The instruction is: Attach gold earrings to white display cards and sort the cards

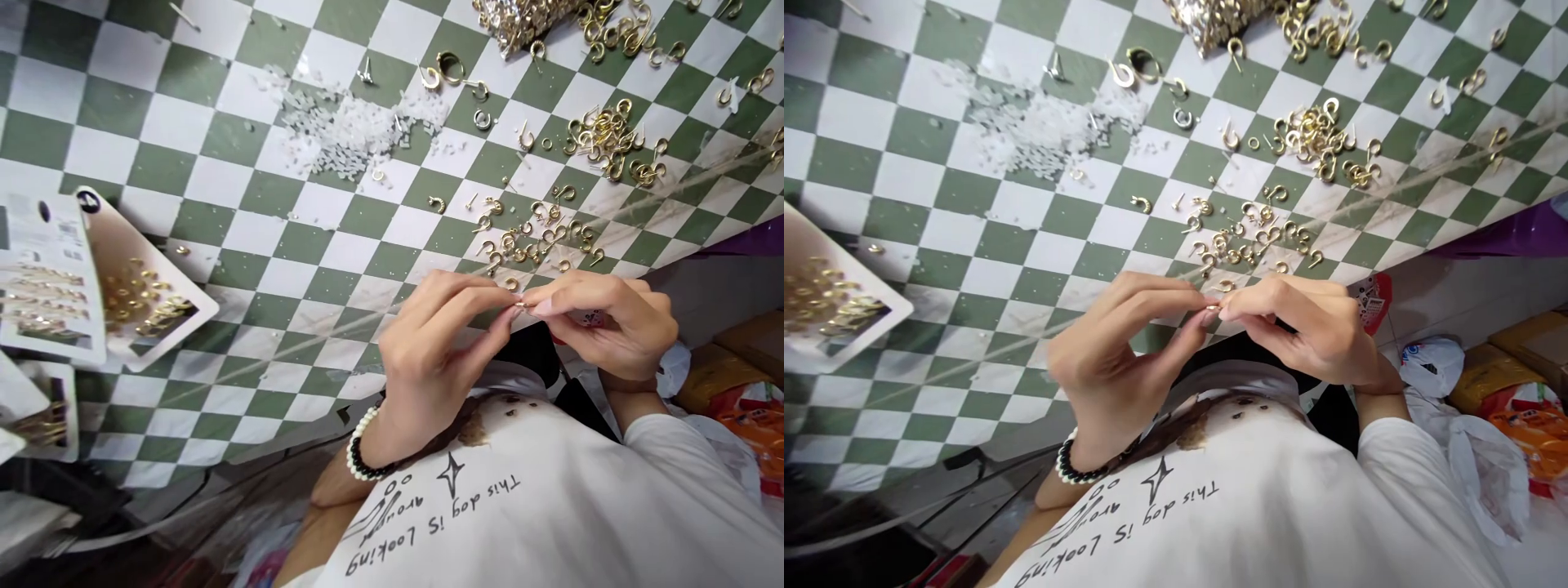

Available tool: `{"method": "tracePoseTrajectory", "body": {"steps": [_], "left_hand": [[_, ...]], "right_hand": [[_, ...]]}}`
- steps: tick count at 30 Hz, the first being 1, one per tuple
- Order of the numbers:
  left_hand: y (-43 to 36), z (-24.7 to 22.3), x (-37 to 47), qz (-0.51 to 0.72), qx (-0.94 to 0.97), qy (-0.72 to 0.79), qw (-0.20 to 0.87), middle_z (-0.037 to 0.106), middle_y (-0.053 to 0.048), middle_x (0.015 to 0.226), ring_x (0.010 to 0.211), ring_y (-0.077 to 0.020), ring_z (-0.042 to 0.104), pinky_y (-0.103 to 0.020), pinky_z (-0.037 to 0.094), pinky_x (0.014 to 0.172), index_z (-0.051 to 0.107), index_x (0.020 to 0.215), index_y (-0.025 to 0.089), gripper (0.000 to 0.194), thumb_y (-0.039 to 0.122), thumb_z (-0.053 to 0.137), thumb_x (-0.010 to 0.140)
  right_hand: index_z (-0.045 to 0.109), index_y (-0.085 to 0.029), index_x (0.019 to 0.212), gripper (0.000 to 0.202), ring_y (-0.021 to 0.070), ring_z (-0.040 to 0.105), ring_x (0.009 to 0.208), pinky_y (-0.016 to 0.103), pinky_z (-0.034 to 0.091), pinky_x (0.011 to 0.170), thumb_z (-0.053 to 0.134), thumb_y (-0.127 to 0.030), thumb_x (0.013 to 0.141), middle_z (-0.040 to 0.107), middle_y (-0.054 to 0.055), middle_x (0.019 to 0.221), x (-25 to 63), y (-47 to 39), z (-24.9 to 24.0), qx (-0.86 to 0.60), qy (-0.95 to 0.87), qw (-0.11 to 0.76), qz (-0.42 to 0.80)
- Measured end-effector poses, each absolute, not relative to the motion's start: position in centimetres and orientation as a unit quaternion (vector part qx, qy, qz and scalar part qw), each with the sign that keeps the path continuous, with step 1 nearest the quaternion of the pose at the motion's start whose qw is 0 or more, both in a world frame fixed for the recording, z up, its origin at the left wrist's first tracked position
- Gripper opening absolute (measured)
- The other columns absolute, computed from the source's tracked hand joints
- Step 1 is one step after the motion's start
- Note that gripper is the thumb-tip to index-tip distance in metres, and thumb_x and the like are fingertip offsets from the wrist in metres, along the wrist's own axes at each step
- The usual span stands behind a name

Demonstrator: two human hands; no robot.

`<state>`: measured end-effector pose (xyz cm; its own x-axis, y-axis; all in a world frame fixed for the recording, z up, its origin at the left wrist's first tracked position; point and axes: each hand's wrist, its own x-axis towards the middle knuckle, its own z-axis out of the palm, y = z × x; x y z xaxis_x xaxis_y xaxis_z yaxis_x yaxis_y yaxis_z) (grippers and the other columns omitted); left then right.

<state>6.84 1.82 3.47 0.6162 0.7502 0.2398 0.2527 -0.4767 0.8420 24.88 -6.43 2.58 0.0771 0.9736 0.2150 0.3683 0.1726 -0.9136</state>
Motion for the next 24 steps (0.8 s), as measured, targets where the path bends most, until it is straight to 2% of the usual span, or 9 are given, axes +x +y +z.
{"method": "tracePoseTrajectory", "body": {"steps": [4,8,11,14,17,19,21,24], "left_hand": [[2.1,3.7,6.2,0.252,0.787,0.380,0.416,0.068,-0.001,0.087,0.080,-0.0127,0.063,-0.026,0.052,0.069,0.063,0.092,0.021,0.009,0.014,0.066,0.096],[2.8,3.4,4.8,0.186,0.800,0.488,0.294,0.066,-0.001,0.086,0.076,-0.0168,0.059,-0.034,0.047,0.069,0.063,0.092,0.024,0.010,0.026,0.060,0.101],[3.1,3.1,4.4,0.169,0.813,0.516,0.210,0.067,-0.002,0.085,0.080,-0.0216,0.059,-0.038,0.044,0.073,0.064,0.091,0.024,0.014,0.034,0.061,0.101],[2.8,3.0,4.5,0.163,0.811,0.528,0.190,0.067,-0.003,0.086,0.083,-0.0243,0.061,-0.041,0.043,0.078,0.067,0.092,0.026,0.016,0.036,0.060,0.102],[2.4,2.6,4.7,0.171,0.796,0.560,0.156,0.069,-0.006,0.094,0.092,-0.0268,0.064,-0.045,0.042,0.084,0.071,0.105,0.028,0.017,0.033,0.054,0.105],[2.3,2.2,4.7,0.217,0.808,0.536,0.112,0.071,-0.008,0.101,0.096,-0.0274,0.065,-0.044,0.042,0.084,0.070,0.118,0.027,0.020,0.028,0.058,0.103],[2.3,1.8,4.8,0.249,0.854,0.449,0.089,0.074,-0.009,0.112,0.102,-0.0271,0.067,-0.043,0.042,0.084,0.066,0.130,0.023,0.031,0.023,0.063,0.100],[2.5,1.7,4.9,0.220,0.915,0.323,0.105,0.071,-0.006,0.131,0.119,-0.0263,0.068,-0.042,0.042,0.094,0.059,0.140,0.026,0.041,0.021,0.064,0.100]], "right_hand": [[0.071,-0.022,0.107,0.025,0.0131,0.072,0.083,0.025,0.060,0.076,0.071,-0.004,0.090,0.076,0.001,0.095,25.0,-5.3,2.7,-0.579,-0.628,0.464,0.236],[0.075,-0.024,0.104,0.016,0.0179,0.069,0.087,0.034,0.060,0.080,0.067,-0.013,0.095,0.071,0.004,0.094,25.8,-3.8,2.3,-0.655,-0.632,0.383,0.157],[0.076,-0.026,0.106,0.014,0.0221,0.068,0.088,0.039,0.060,0.079,0.066,-0.021,0.097,0.068,0.006,0.094,25.9,-3.1,1.9,-0.681,-0.637,0.332,0.144],[0.076,-0.026,0.101,0.011,0.0234,0.067,0.090,0.041,0.059,0.081,0.067,-0.021,0.096,0.066,0.007,0.093,25.7,-2.9,1.9,-0.685,-0.644,0.308,0.145],[0.075,-0.025,0.096,0.011,0.0228,0.066,0.089,0.041,0.059,0.081,0.066,-0.018,0.097,0.066,0.007,0.091,25.7,-3.1,2.2,-0.680,-0.648,0.303,0.160],[0.074,-0.025,0.097,0.012,0.0225,0.065,0.088,0.040,0.058,0.081,0.065,-0.018,0.097,0.067,0.007,0.092,25.8,-3.2,2.2,-0.678,-0.652,0.302,0.157],[0.075,-0.026,0.102,0.014,0.0222,0.065,0.088,0.040,0.058,0.080,0.065,-0.018,0.097,0.067,0.007,0.094,25.9,-3.2,2.1,-0.675,-0.657,0.307,0.137],[0.075,-0.029,0.114,0.024,0.0218,0.063,0.087,0.038,0.056,0.076,0.064,-0.016,0.097,0.066,0.007,0.095,26.1,-3.3,1.9,-0.659,-0.680,0.306,0.099]]}}
